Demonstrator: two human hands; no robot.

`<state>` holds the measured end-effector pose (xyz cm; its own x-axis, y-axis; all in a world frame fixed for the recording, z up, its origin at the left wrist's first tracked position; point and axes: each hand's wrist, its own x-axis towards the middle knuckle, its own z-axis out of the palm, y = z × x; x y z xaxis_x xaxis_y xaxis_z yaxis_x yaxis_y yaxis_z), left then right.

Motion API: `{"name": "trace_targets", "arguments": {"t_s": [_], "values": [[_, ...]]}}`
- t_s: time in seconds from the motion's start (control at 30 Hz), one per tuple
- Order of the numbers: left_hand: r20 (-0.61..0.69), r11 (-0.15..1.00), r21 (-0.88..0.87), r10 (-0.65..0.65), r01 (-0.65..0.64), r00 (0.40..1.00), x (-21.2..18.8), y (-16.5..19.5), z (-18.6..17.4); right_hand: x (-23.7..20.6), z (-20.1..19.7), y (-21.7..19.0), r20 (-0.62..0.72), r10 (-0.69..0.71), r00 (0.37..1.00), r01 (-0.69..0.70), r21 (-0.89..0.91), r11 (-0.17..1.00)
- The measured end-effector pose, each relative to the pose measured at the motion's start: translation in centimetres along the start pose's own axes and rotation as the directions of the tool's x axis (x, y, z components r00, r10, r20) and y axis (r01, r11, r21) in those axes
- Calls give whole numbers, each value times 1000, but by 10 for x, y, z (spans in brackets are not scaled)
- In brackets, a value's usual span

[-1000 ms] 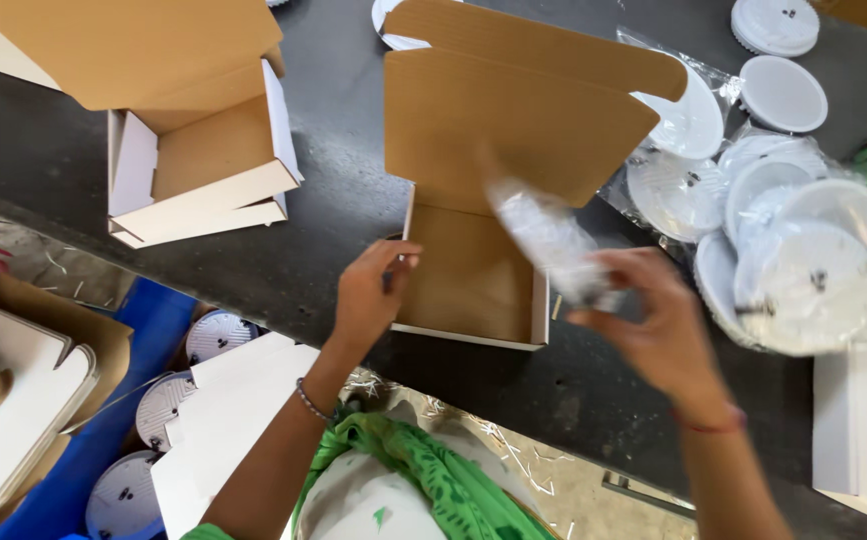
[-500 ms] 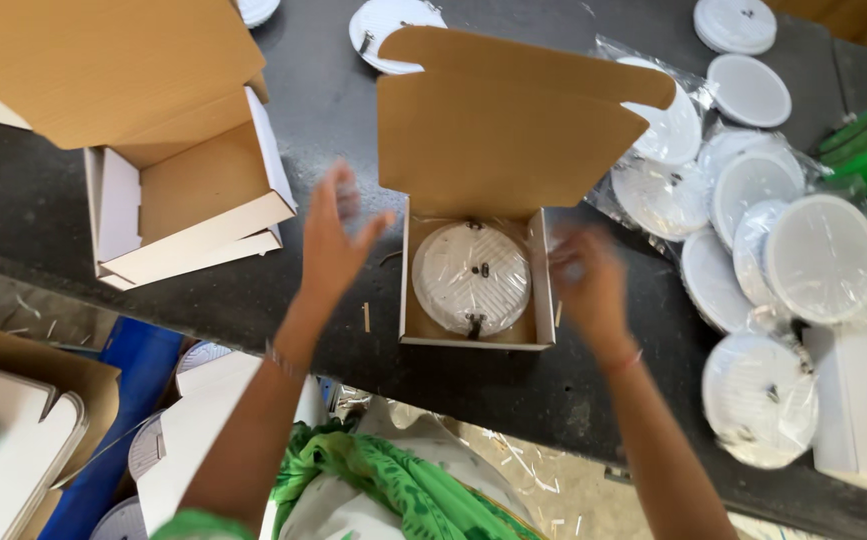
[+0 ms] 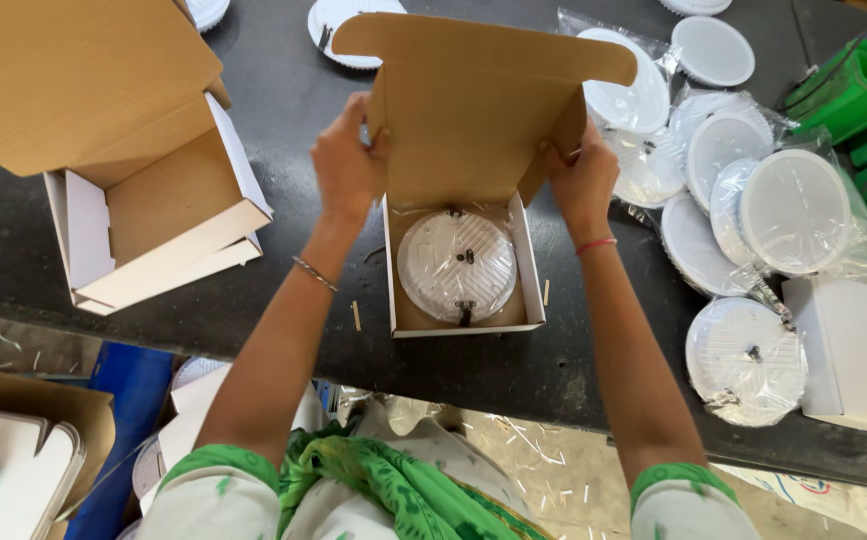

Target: The person folds flat white cardboard boxes into shape and places them on the worktable. They then pick up round LED ceiling light fixtures from the table, place one into a box, close the lid, and stack the packed boxes with the others.

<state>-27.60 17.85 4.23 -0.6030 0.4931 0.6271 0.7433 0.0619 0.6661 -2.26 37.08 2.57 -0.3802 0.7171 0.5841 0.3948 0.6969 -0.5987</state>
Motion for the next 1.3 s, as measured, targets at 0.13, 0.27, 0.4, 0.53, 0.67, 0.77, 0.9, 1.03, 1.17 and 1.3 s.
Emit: {"name": "trace_targets", "arguments": {"t_s": [0.13,0.27,0.4,0.53,0.67,0.77,0.9,1.03,1.17,1.3], "values": [[222,991,-83,-83,103,971,-27,13,-10,-37,-28,-19,193,-10,981,-64,373,925],[521,879,-412,10,241,853,-79,-10,-45,-80,-68,6,524,158,837,-412,413,812],[759,852,-381,67,359,648,-113,-39,-70,-107,-80,32,700,-1,714,-327,334,884],[818,966,-42,-114,256,563,-148,-29,-71,-127,-85,30,714,-112,691,11,146,989],[747,982,46,-154,181,646,-187,-11,-71,-150,-81,15,740,10,673,-120,96,988],[600,989,-16,-107,146,793,-200,-3,-61,-167,-70,7,663,87,744,-262,170,950],[560,930,-204,-147,307,815,-188,9,-65,-157,-75,1,639,126,759,-380,277,883],[433,926,-256,-148,278,889,-112,16,-87,-86,-102,-11,541,140,829,-365,333,869],[237,987,-55,-132,149,962,-14,29,-58,4,-83,-25,481,251,840,-436,322,840],[143,949,149,256,-276,956,20,32,-47,31,-75,-20,269,-122,955,68,203,977]]}}
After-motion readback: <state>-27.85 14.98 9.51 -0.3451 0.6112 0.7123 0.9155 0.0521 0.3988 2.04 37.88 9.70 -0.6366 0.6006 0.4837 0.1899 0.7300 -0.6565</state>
